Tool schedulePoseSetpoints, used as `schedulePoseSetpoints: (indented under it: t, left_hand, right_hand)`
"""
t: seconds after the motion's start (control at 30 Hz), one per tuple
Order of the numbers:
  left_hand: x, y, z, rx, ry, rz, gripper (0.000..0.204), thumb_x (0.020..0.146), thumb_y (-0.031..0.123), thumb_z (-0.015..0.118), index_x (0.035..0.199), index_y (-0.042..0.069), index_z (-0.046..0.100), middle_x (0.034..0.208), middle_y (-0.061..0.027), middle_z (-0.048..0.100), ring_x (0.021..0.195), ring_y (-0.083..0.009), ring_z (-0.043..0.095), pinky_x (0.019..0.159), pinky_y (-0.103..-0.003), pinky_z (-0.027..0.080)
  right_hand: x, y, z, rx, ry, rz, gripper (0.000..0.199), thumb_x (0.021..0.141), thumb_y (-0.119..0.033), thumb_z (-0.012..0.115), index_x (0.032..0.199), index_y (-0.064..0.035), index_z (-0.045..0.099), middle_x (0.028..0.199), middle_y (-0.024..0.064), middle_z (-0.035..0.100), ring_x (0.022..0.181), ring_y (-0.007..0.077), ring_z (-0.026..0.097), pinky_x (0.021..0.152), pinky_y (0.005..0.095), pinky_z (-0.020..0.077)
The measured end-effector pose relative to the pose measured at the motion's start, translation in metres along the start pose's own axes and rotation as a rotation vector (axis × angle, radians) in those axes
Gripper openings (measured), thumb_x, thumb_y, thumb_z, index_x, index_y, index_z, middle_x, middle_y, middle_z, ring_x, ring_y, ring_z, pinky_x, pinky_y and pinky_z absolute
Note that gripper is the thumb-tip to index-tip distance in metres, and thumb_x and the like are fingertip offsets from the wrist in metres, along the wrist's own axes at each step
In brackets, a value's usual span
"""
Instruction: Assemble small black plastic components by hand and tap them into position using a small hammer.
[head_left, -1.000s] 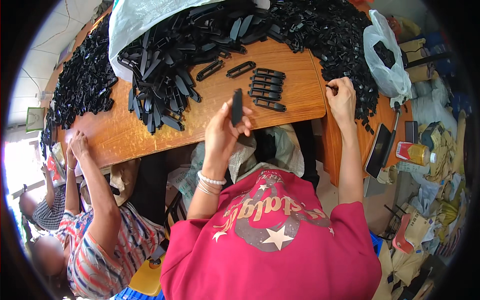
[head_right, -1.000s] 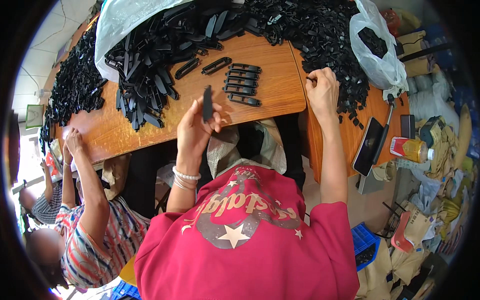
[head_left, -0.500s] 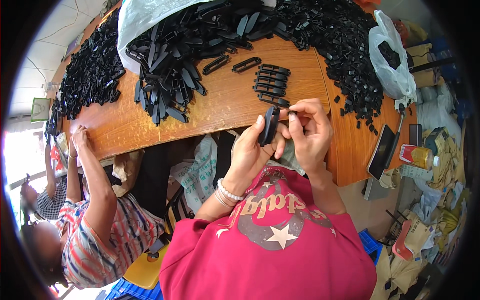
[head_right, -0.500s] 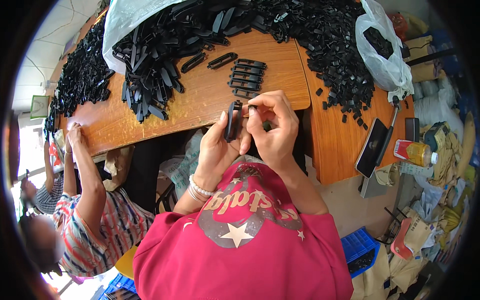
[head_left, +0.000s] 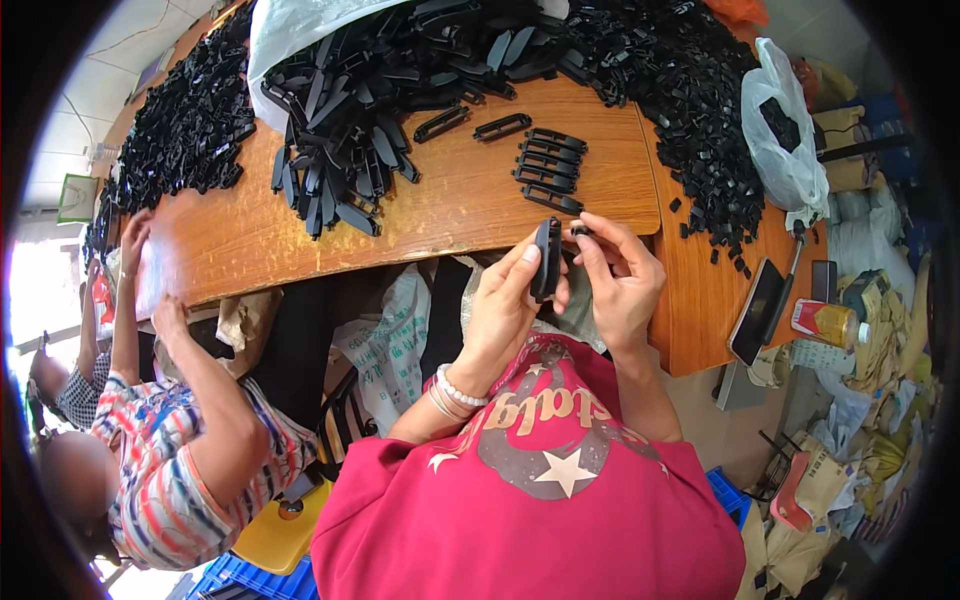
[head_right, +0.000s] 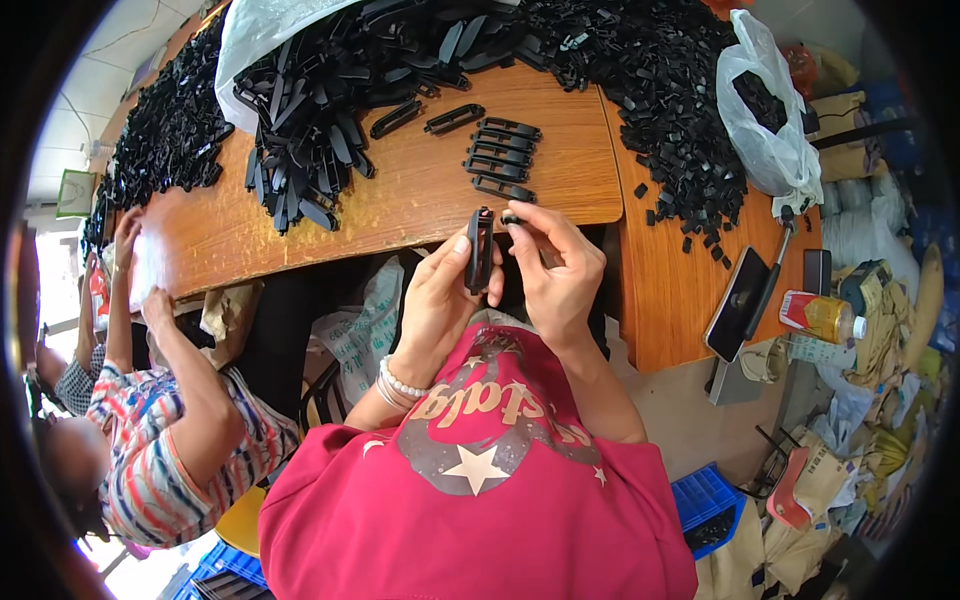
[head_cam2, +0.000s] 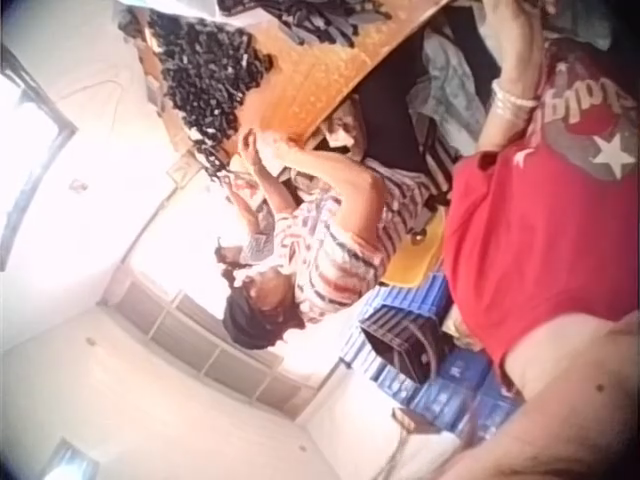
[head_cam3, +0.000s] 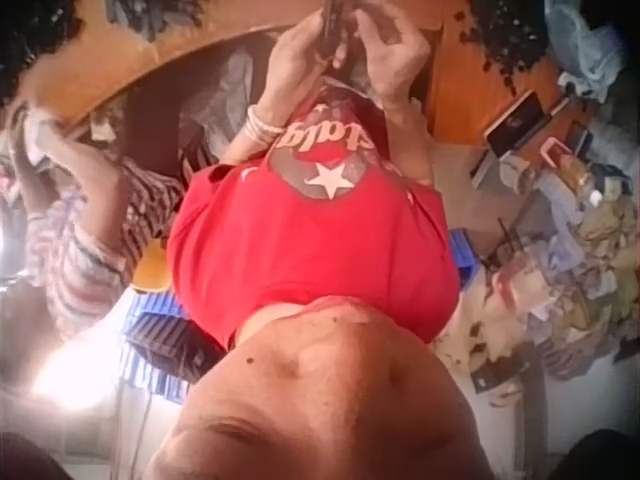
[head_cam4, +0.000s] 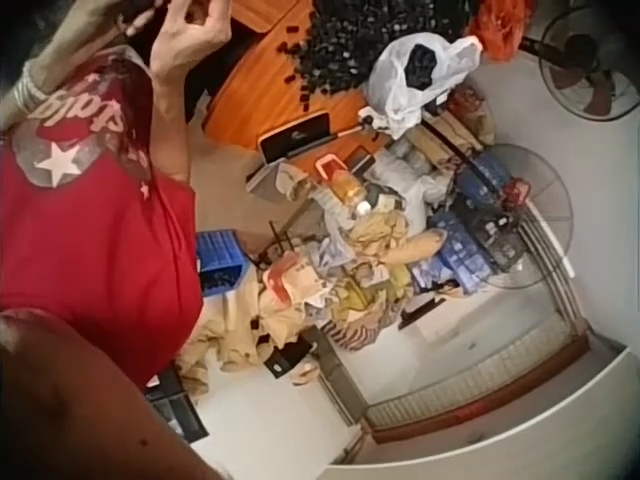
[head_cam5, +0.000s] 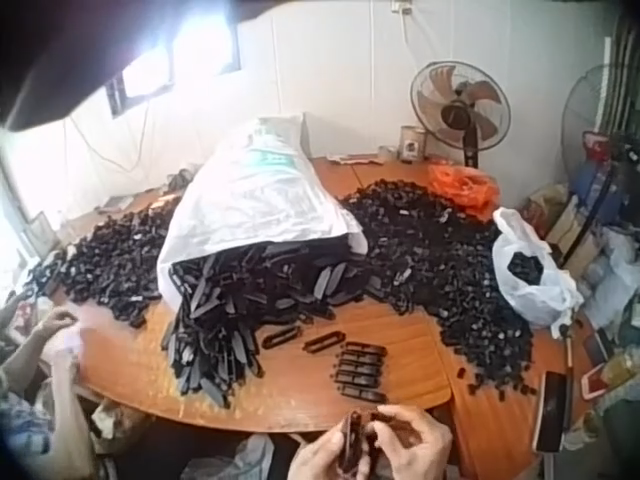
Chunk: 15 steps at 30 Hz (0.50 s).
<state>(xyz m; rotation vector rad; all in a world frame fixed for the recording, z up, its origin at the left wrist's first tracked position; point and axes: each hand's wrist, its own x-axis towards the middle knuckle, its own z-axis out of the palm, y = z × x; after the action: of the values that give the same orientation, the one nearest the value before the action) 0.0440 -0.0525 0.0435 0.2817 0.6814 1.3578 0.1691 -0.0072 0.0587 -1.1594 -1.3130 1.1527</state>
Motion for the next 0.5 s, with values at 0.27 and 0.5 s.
schedulePoseSetpoints:
  t: [0.27, 0.5]
  left_hand:
    - [-0.003, -0.004, -0.004, 0.186, -0.028, 0.057, 0.040, 0.103, 0.020, 0.042, 0.134, -0.004, 0.047, 0.105, -0.0118, 0.063, 0.077, -0.0138, 0.063, 0.065, -0.025, 0.050]
    - [-0.013, 0.003, 0.012, 0.721, 0.102, 0.235, 0.035, 0.100, 0.012, 0.048, 0.129, -0.006, 0.052, 0.108, -0.0092, 0.061, 0.101, -0.0141, 0.055, 0.088, -0.026, 0.044]
  right_hand:
    - [-0.001, -0.005, 0.003, -0.275, -0.029, -0.289, 0.017, 0.082, 0.009, 0.064, 0.098, 0.0034, 0.066, 0.093, 0.0146, 0.069, 0.078, 0.0205, 0.069, 0.067, 0.0277, 0.0537]
    - [-0.004, -0.005, 0.007, -0.449, 0.013, -0.574, 0.019, 0.076, 0.010, 0.069, 0.094, 0.0039, 0.066, 0.089, 0.0165, 0.069, 0.077, 0.0289, 0.069, 0.067, 0.0318, 0.0558]
